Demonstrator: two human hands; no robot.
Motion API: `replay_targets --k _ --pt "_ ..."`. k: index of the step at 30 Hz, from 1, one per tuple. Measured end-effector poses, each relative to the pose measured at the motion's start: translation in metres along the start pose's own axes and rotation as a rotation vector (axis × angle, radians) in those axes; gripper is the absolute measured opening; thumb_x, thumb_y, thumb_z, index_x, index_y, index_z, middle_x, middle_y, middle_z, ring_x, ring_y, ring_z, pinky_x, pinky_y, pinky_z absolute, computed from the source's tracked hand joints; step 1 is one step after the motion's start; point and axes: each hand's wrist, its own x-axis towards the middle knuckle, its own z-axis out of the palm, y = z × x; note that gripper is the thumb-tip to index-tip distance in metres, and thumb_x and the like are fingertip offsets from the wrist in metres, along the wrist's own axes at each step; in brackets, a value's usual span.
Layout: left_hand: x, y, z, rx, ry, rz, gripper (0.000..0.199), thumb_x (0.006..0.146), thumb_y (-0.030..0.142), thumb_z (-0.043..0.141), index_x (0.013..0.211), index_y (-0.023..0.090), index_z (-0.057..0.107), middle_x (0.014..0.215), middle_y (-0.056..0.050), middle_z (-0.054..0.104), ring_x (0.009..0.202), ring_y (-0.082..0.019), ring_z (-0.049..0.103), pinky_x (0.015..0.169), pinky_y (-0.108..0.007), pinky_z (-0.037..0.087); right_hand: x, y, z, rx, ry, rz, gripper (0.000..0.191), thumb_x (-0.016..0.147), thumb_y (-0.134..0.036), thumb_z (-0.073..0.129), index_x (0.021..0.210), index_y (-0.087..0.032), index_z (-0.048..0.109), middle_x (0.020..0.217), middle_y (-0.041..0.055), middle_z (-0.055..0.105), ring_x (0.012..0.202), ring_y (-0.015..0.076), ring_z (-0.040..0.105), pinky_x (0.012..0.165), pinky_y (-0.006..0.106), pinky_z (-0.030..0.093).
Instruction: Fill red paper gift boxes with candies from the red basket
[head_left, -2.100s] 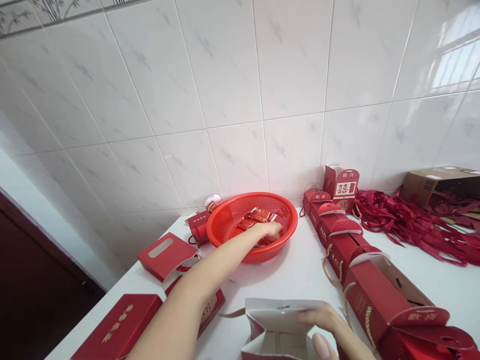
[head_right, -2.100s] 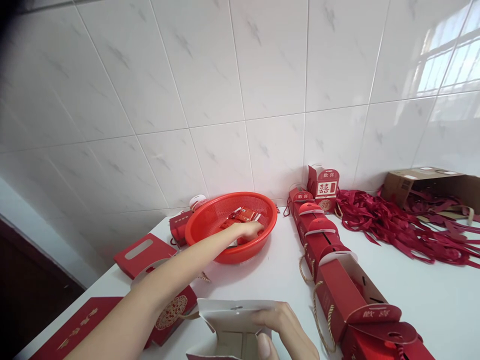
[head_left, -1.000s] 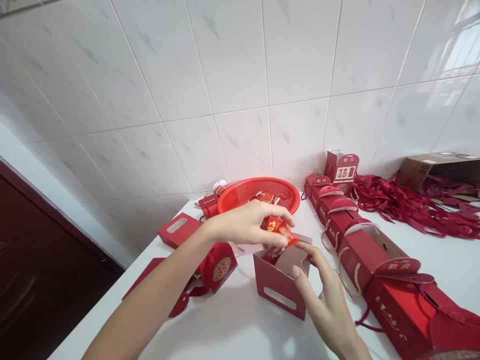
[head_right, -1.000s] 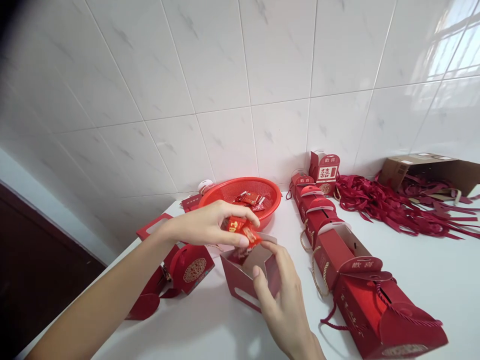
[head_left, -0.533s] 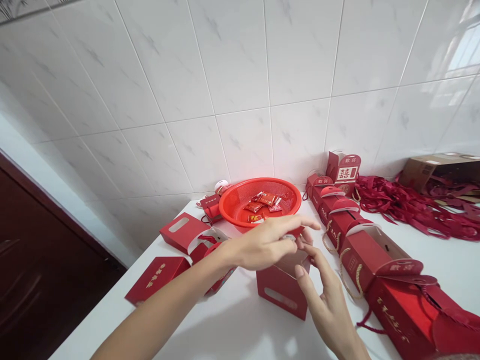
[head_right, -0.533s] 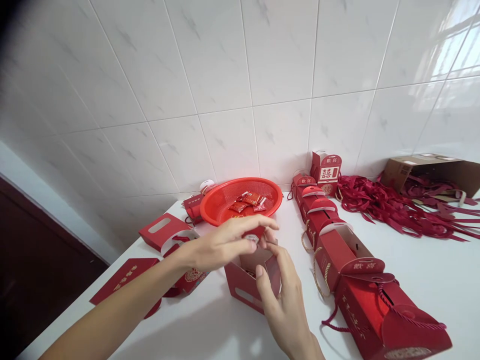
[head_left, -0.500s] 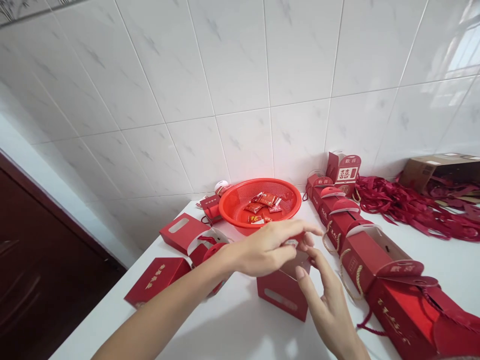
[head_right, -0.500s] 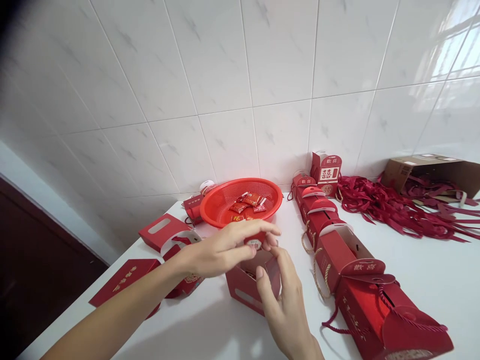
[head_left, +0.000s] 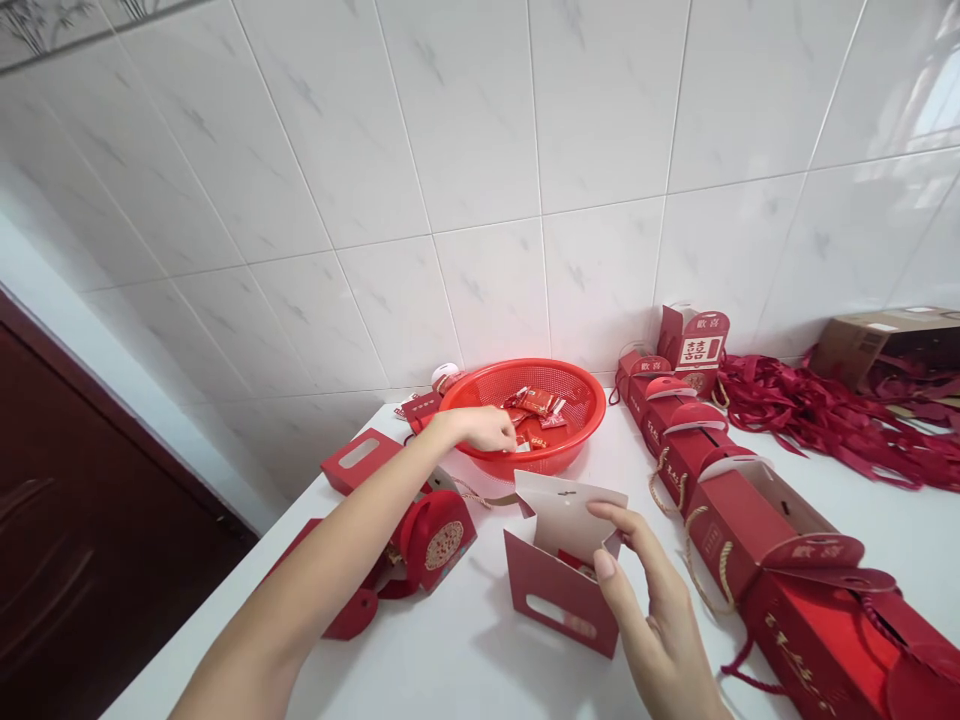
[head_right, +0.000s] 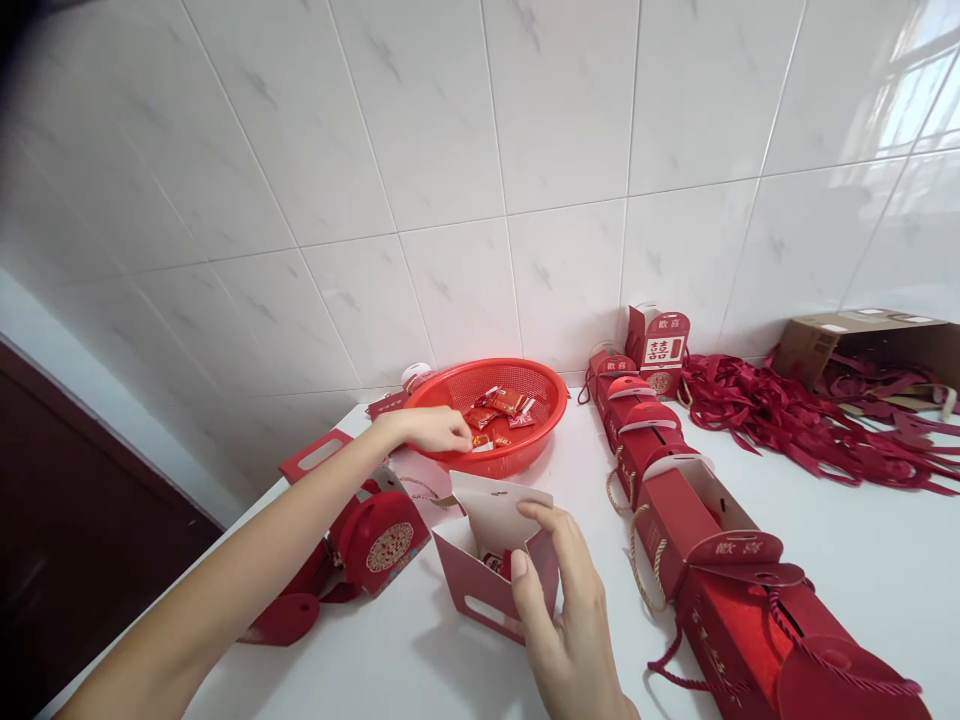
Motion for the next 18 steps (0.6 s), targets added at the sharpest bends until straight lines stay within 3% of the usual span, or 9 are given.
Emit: replay_targets --k 2,4,6,9,11,18 --pt "0.023 -0.007 0.006 0.044 -0.102 -0.077 0.006 0.068 0.022 0.07 0.065 0.017 0.071 0.07 -0.005 0.071 0.075 -0.024 0.066 0.072 -0.029 0.051 -0.002 0.004 0.0 0.008 -0.021 0.006 0.026 0.102 -0.035 0.048 0.122 -0.024 0.061 0.116 0.0081 0.07 0.11 0.0234 0.067 0.088 0.032 0.057" --pt "0.041 -0.01 0.013 0.062 -0.176 -0.114 0.011 0.062 0.022 0.074 0.072 0.017 0.074 0.076 -0.007 0.073 0.073 -0.026 0.067 0.068 -0.032 0.052 -0.004 0.008 0.001 0.024 -0.017 0.01 0.027 0.102 -0.036 0.048 0.123 -0.025 0.061 0.118 0.0074 0.07 0.111 0.0231 0.067 0.089 0.031 0.056" --pt "0.053 -0.009 0.019 0.076 -0.192 -0.112 0.03 0.057 0.02 0.077 0.087 0.02 0.077 0.099 -0.009 0.077 0.086 -0.03 0.069 0.074 -0.035 0.054 -0.005 0.01 0.004 0.048 0.014 0.031 0.028 0.102 -0.038 0.048 0.123 -0.025 0.061 0.119 0.0067 0.069 0.109 0.023 0.067 0.089 0.031 0.056" --pt "0.066 -0.009 0.02 0.107 -0.112 -0.061 0.058 0.056 0.016 0.077 0.112 0.027 0.073 0.139 -0.009 0.062 0.119 -0.034 0.061 0.093 -0.038 0.051 -0.007 0.008 0.009 0.075 0.051 0.084 0.029 0.102 -0.041 0.046 0.12 -0.026 0.063 0.121 0.0071 0.069 0.112 0.0245 0.066 0.092 0.033 0.055" --pt "0.073 -0.012 0.016 0.126 -0.049 -0.029 0.066 0.06 0.017 0.075 0.124 0.029 0.067 0.148 -0.008 0.055 0.129 -0.033 0.054 0.101 -0.036 0.046 -0.008 0.006 0.011 0.082 0.068 0.098 0.029 0.102 -0.041 0.047 0.119 -0.026 0.064 0.123 0.008 0.069 0.115 0.0263 0.065 0.092 0.034 0.055" --pt "0.089 -0.03 0.002 0.158 0.019 -0.02 0.055 0.067 0.024 0.075 0.121 0.027 0.068 0.126 -0.008 0.069 0.118 -0.03 0.062 0.095 -0.032 0.048 -0.009 0.009 0.012 0.067 0.07 0.094 0.032 0.102 -0.045 0.047 0.122 -0.026 0.063 0.123 0.0081 0.068 0.117 0.0266 0.065 0.094 0.035 0.055"
